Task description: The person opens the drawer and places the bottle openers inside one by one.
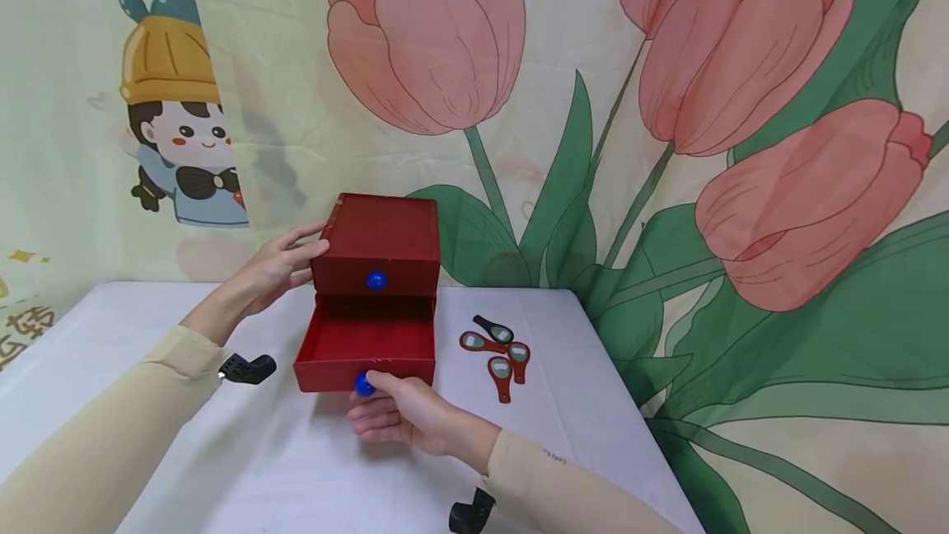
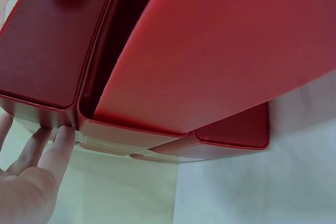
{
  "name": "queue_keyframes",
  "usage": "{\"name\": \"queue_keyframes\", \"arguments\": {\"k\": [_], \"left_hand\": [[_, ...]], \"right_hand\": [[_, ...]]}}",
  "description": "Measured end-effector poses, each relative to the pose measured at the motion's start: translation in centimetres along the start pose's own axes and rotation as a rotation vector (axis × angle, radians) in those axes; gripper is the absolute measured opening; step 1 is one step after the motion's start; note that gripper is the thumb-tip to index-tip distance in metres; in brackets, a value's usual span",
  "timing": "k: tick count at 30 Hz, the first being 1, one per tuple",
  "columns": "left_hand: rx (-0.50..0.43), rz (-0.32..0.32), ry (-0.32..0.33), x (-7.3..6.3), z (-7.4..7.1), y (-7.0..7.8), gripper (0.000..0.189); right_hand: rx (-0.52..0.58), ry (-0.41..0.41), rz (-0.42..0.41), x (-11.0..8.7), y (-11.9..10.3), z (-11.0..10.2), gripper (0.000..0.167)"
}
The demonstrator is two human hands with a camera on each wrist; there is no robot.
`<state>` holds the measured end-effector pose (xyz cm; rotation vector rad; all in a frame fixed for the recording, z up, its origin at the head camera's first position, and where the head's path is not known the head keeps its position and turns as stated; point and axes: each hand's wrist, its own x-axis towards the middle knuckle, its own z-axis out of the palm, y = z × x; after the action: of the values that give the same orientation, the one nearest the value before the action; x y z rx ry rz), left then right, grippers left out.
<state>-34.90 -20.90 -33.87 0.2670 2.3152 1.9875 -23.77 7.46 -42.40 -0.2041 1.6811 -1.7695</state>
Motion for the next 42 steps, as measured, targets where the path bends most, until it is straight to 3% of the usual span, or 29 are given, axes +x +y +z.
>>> {"name": "queue_keyframes", "arguments": {"k": [10, 22, 31, 38, 42], "left_hand": [[-0.022, -0.006, -0.010, 0.1, -0.1, 0.0, 0.083], [-0.014, -0.009, -0.004, 0.1, 0.0, 0.1, 0.082], [-0.013, -0.010, -0.002, 0.0, 0.0, 0.0, 0.085], [-0.011, -0.005, -0.001, 0.0, 0.0, 0.0, 0.085], [-0.013, -0.003, -0.004, 0.0, 0.0, 0.0, 0.084]], "right_hand": [[-0.094, 0.003, 0.022, -1.4, 0.3, -1.3, 0.054], [-0.279, 0.114, -0.033, -5.7, 0.1, -6.7, 0.052], [-0.465, 0.283, -0.123, -6.6, 0.0, -11.5, 0.048], [-0.694, 0.502, -0.174, -5.7, 1.0, -14.4, 0.042], [-0.796, 0.578, -0.186, -5.1, 1.7, -15.5, 0.043]]}}
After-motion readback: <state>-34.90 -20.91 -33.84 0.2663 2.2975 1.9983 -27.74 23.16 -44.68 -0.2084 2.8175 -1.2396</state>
